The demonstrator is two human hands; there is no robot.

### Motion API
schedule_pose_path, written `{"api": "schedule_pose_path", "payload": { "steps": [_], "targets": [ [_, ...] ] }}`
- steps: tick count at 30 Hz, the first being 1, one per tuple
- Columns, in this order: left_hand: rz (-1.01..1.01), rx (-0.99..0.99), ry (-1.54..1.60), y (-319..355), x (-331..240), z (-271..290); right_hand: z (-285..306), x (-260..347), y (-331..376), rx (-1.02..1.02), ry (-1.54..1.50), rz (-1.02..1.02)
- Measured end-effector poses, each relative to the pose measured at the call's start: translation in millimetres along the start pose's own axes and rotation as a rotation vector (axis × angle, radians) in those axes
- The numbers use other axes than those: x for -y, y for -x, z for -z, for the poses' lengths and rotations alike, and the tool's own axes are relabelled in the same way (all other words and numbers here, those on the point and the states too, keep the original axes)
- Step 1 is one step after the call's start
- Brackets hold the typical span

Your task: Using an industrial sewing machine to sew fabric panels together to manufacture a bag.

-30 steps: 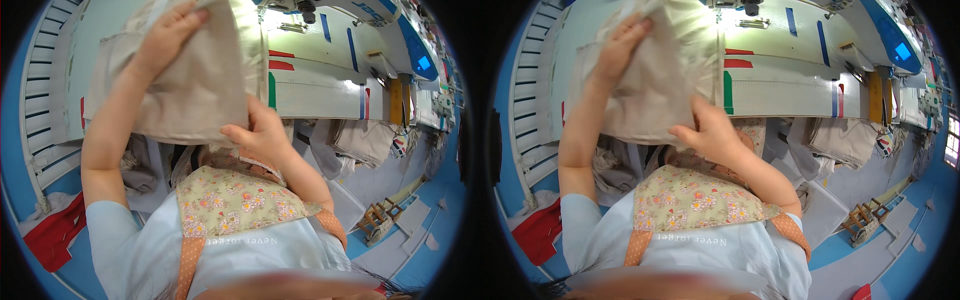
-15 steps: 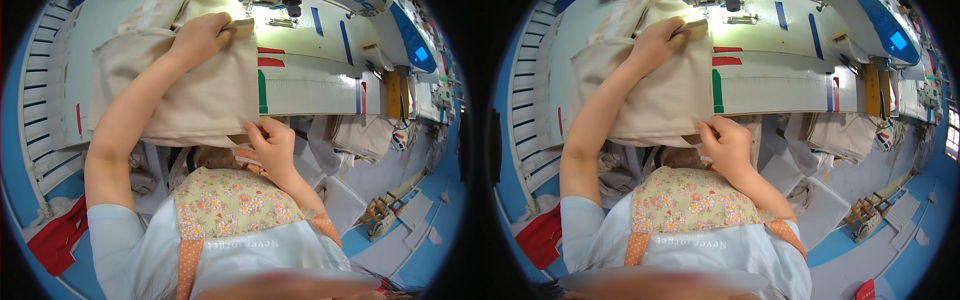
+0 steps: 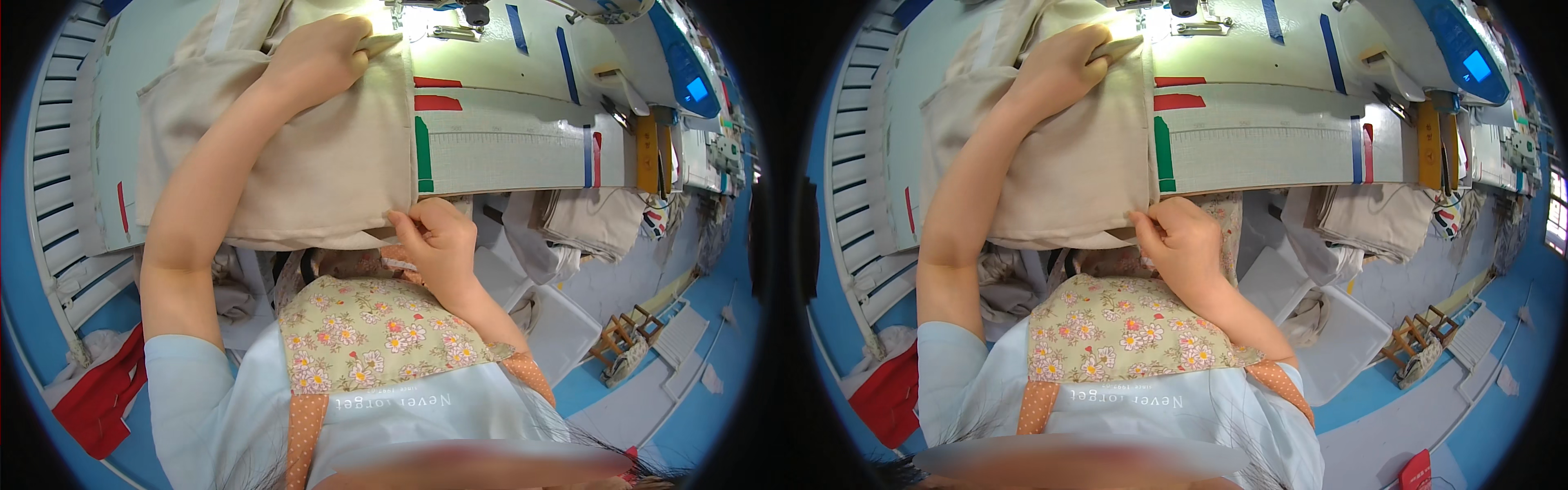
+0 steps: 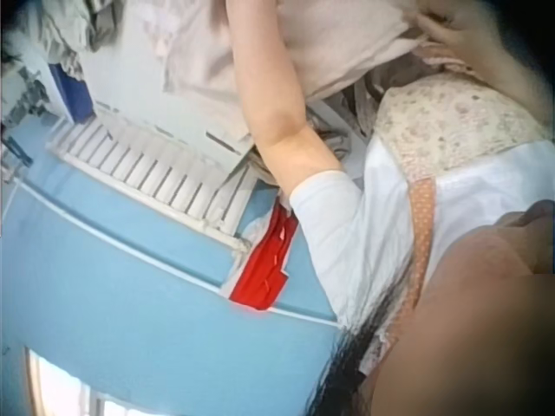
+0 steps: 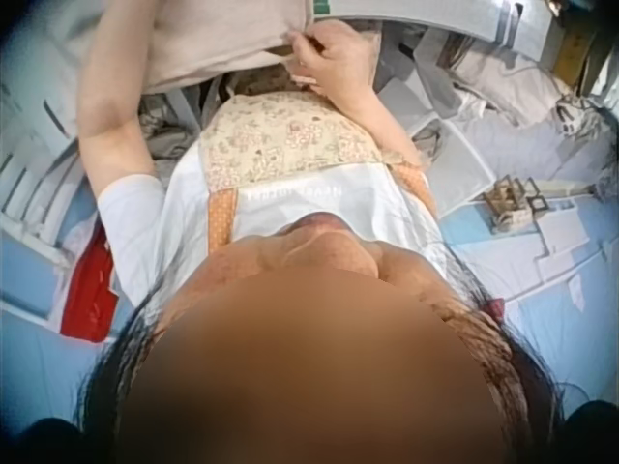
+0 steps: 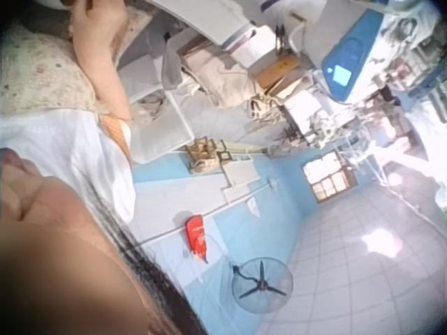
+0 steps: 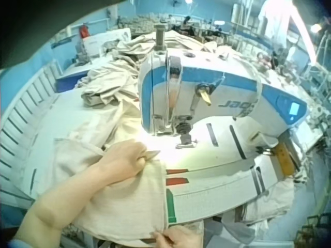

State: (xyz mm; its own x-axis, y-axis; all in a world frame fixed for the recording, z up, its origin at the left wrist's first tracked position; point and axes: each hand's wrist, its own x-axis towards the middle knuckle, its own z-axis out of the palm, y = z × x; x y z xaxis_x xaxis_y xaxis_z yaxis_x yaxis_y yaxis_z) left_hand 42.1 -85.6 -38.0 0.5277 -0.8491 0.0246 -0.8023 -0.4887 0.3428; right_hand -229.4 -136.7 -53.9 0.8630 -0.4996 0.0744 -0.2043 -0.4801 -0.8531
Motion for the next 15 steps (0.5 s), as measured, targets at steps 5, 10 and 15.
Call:
{"api": "schedule_pose_path", "payload": {
  "steps": [5,10,15],
  "targets": [
    [0.021,-0.068,0.146,2.8,6.2,-6.4,-7.9,-4.9,1.6,-0.028,-0.029,0.037],
    [0.007,-0.032,0.199,4.8,7.8,-3.5,-3.4,-5.8,0.5,0.031,0.003,0.078],
    [-0.019,-0.094,0.166,7.1,6.6,-8.1,-3.6,-7.2,2.9,0.046,-0.025,0.075]
  ]
}}
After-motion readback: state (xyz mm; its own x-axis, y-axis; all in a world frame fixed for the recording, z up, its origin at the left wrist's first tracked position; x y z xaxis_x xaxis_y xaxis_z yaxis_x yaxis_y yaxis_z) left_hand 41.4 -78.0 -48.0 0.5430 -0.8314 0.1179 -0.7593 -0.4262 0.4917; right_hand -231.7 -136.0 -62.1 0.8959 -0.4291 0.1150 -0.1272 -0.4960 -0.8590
